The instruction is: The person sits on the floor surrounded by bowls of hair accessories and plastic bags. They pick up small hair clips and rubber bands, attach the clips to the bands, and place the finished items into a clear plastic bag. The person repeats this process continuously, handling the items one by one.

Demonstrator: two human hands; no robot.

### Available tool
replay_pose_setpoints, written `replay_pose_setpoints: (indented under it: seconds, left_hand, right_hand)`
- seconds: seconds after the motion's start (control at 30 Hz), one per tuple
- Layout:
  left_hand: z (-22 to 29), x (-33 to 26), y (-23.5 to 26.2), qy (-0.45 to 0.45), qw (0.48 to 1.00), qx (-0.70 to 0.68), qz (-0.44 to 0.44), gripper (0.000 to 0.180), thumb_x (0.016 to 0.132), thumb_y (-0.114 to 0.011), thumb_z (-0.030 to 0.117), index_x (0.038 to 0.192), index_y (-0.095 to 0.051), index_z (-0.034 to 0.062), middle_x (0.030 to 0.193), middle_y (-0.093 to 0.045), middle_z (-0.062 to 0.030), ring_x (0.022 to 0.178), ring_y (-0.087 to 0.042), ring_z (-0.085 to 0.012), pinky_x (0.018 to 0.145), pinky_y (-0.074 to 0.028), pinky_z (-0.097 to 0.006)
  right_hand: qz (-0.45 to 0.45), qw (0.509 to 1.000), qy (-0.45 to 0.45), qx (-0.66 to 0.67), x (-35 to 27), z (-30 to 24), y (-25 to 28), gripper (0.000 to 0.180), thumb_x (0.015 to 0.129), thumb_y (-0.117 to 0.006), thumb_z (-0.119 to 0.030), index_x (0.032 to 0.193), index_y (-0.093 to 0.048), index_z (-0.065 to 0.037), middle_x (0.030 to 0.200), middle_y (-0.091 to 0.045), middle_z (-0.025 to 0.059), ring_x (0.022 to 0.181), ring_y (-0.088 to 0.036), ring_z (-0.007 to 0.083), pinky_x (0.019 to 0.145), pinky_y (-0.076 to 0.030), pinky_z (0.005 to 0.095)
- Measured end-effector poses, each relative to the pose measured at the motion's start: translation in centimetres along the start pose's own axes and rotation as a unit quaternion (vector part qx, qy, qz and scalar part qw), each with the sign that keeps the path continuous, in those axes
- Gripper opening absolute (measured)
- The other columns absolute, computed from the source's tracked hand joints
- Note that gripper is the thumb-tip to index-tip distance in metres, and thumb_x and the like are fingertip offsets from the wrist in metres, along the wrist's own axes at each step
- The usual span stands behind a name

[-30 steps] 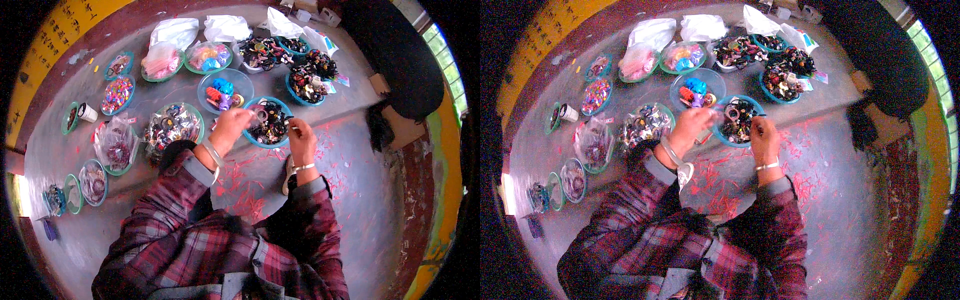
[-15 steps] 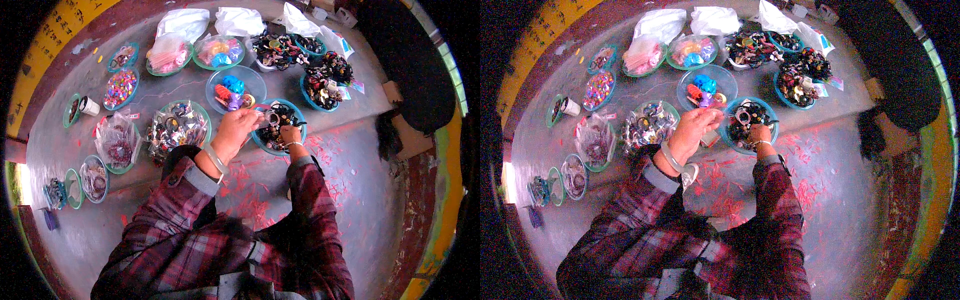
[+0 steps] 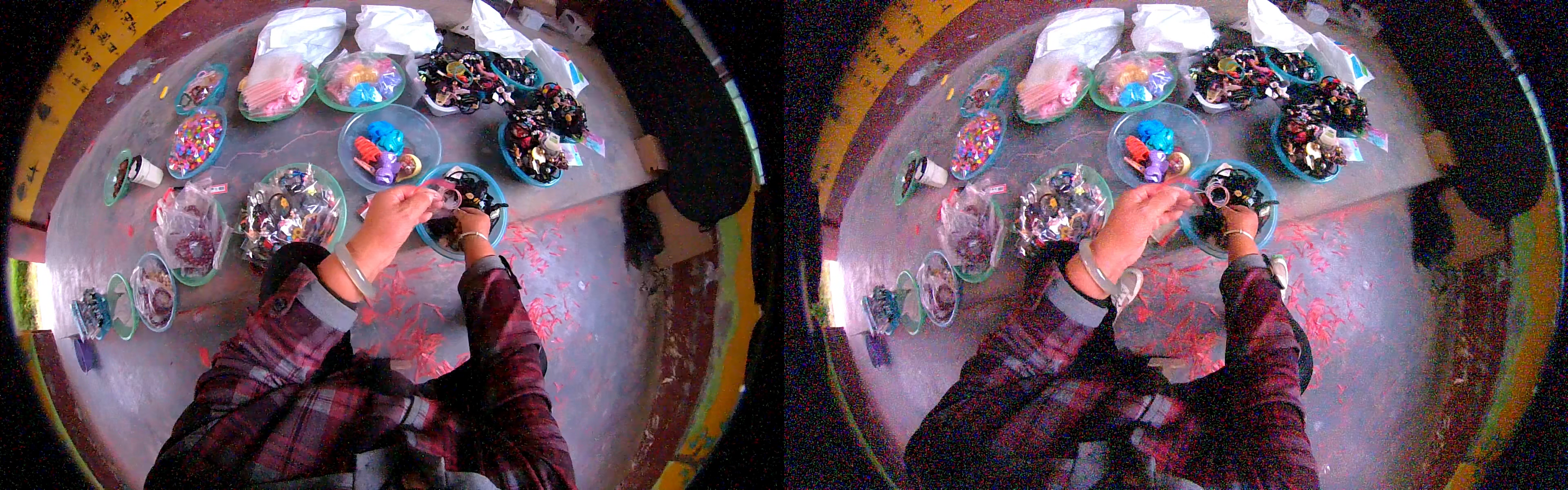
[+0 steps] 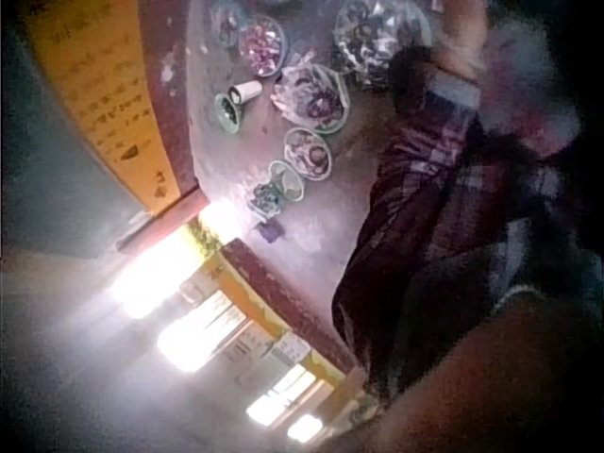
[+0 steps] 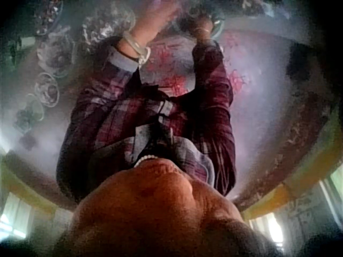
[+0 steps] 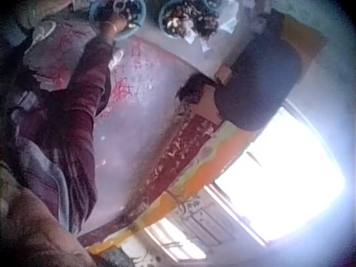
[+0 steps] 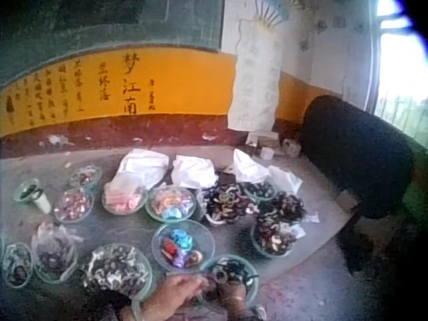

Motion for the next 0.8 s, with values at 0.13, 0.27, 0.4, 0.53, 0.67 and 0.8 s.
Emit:
replay_pose_setpoints:
  seconds: [0.13,0.27,0.4,0.53,0.67,0.8]
  left_hand:
    - [-0.5,0.4,0.6,-0.005,1.0,-0.017,0.008,0.022,0.086,-0.05,0.018,0.097,-0.056,-0.0012,0.094,-0.06,-0.0083,0.09,-0.057,-0.0164,0.081,-0.045,-0.028]
    - [-0.3,0.2,-0.4,-0.004,1.0,0.013,-0.016,0.025,0.086,-0.051,0.021,0.097,-0.057,-0.0008,0.093,-0.06,-0.0075,0.089,-0.057,-0.016,0.077,-0.045,-0.027]
    - [-0.4,0.2,0.2,-0.03,0.999,0.025,-0.016,0.026,0.086,-0.05,0.022,0.099,-0.057,-0.0002,0.093,-0.06,-0.0071,0.088,-0.057,-0.0155,0.076,-0.045,-0.026]
    - [-0.7,0.6,0.0,-0.038,0.998,0.035,-0.023,0.026,0.086,-0.05,0.022,0.1,-0.057,0.0006,0.093,-0.059,-0.0071,0.088,-0.056,-0.0148,0.077,-0.045,-0.027]
    - [-0.4,0.3,0.0,-0.037,0.998,0.052,-0.026,0.027,0.085,-0.051,0.024,0.098,-0.058,0.0014,0.093,-0.059,-0.0065,0.087,-0.056,-0.014,0.077,-0.045,-0.027]
    - [-0.5,0.1,-0.2,-0.048,0.998,0.05,-0.015,0.024,0.086,-0.049,0.019,0.094,-0.058,-0.0013,0.089,-0.06,-0.0068,0.081,-0.058,-0.0125,0.072,-0.046,-0.024]
  right_hand:
    - [-0.088,0.984,-0.001,0.154,-2.1,-2.1,2.5,0.025,0.069,-0.068,-0.015,0.089,-0.063,-0.001,0.065,-0.059,0.0038,0.05,-0.051,0.0133,0.047,-0.041,0.0272]
    - [-0.168,0.94,-0.034,0.295,-4.1,-3.4,6.4,0.023,0.07,-0.067,-0.017,0.087,-0.063,-0.001,0.081,-0.063,0.0047,0.068,-0.056,0.0134,0.061,-0.044,0.024]
    - [-0.198,0.896,-0.018,0.398,-9.8,-10.3,10.2,0.019,0.079,-0.061,-0.017,0.09,-0.057,-0.003,0.082,-0.062,0.0053,0.066,-0.055,0.0129,0.057,-0.043,0.0245]
    - [-0.232,0.859,-0.022,0.456,-13.3,-13.1,12.7,0.015,0.084,-0.054,-0.016,0.098,-0.054,-0.01,0.084,-0.061,0.0043,0.083,-0.06,0.0215,0.07,-0.047,0.0338]
    - [-0.233,0.818,0.032,0.525,-18.0,-15.7,13.3,0.022,0.086,-0.05,-0.015,0.106,-0.051,-0.007,0.081,-0.058,0.0046,0.08,-0.06,0.023,0.06,-0.048,0.0273]
    - [-0.211,0.808,0.06,0.547,-21.1,-17.0,13.5,0.028,0.086,-0.047,-0.008,0.112,-0.05,0.002,0.09,-0.058,0.0105,0.075,-0.059,0.0197,0.057,-0.05,0.0264]
Point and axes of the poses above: each hand's wrist, its own x-axis towards the middle knuckle, its own y-axis out of the back of the hand, z = x × y, the point moved 7 cm from there along x, towards the middle knuckle
